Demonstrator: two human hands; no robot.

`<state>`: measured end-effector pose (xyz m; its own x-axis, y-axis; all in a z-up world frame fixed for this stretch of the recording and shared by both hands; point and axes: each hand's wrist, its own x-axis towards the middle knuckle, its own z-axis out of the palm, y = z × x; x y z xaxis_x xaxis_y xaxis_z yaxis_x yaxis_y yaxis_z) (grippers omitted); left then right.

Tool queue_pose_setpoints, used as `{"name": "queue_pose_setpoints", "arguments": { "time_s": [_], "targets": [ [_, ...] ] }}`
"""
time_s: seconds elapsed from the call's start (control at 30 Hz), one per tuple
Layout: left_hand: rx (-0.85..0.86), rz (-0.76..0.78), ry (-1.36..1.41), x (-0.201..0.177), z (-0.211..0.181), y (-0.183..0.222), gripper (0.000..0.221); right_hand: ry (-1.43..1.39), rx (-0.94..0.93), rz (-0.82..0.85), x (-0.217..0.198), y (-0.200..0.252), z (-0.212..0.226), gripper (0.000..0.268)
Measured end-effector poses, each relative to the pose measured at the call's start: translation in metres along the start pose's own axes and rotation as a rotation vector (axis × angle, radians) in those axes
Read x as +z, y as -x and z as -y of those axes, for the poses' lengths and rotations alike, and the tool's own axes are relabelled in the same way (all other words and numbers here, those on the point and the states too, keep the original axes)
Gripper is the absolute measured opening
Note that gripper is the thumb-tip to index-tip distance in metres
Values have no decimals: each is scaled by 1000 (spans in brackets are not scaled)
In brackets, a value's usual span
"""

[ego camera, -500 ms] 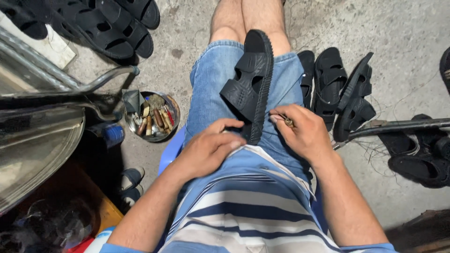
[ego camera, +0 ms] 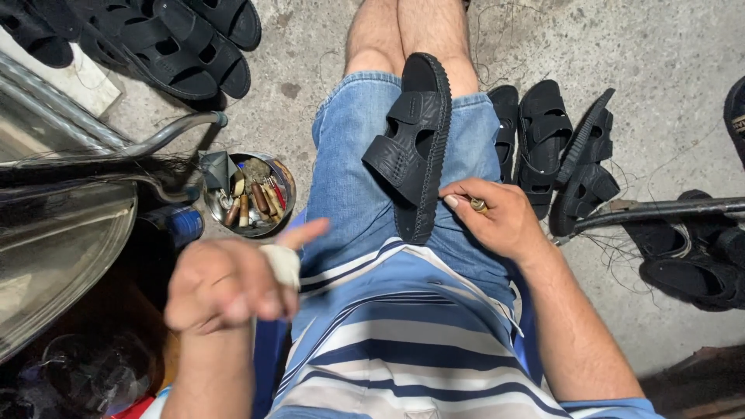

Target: The person stitches the outer edge of a black sandal using a needle and thread, pulling the thread tight after each manual stitch while holding the footwear on their lap.

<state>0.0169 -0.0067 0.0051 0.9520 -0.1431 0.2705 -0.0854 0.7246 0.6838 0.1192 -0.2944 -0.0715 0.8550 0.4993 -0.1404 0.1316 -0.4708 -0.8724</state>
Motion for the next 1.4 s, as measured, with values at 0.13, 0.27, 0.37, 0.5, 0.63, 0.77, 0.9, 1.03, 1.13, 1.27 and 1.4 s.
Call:
{"name": "queue_pose_setpoints", "arguments": {
  "time_s": [0.13, 0.27, 0.37, 0.5, 0.63, 0.77, 0.9, 1.03, 1.13, 1.27, 1.4],
  "targets": [
    [-380, -538, 113, 13, 62, -4, 21, -42, 8, 9, -2, -1, 2, 7],
    [-924, -422, -823, 19, 91, -21, 58, -43, 23, 0, -3, -2, 4, 8],
    [-930, -394, -906, 7, 112, -16, 58, -59, 26, 1, -4, 0, 3, 8],
    [-710, -623, -555, 4, 138, -13, 39, -116, -10, 22, -3, 1, -3, 9],
    [-855, -528, -1015, -8, 144, -3, 24, -79, -55, 14, 2, 7, -9, 11],
    [-867, -519, -814, -25, 140, -15, 20, -34, -129, -26, 3, -1, -13, 13],
    [-847, -295, -543, -10, 113, -22, 42, -69, -56, -14, -2, 12, -7, 13],
    [-522, -590, -125, -15, 139, -24, 56, -133, -13, -58, -10, 26, 5, 13],
    [-468, -817, -275, -17, 144, -36, 36, -45, -96, -109, -30, 28, 19, 17],
    [-388, -528, -802, 13, 93, -54, 17, -64, 19, -413, -66, 34, 37, 21],
    [-66, -64, -1202, 59, 24, -64, 16, -300, 13, -530, -83, 32, 84, 28]
  ]
}}
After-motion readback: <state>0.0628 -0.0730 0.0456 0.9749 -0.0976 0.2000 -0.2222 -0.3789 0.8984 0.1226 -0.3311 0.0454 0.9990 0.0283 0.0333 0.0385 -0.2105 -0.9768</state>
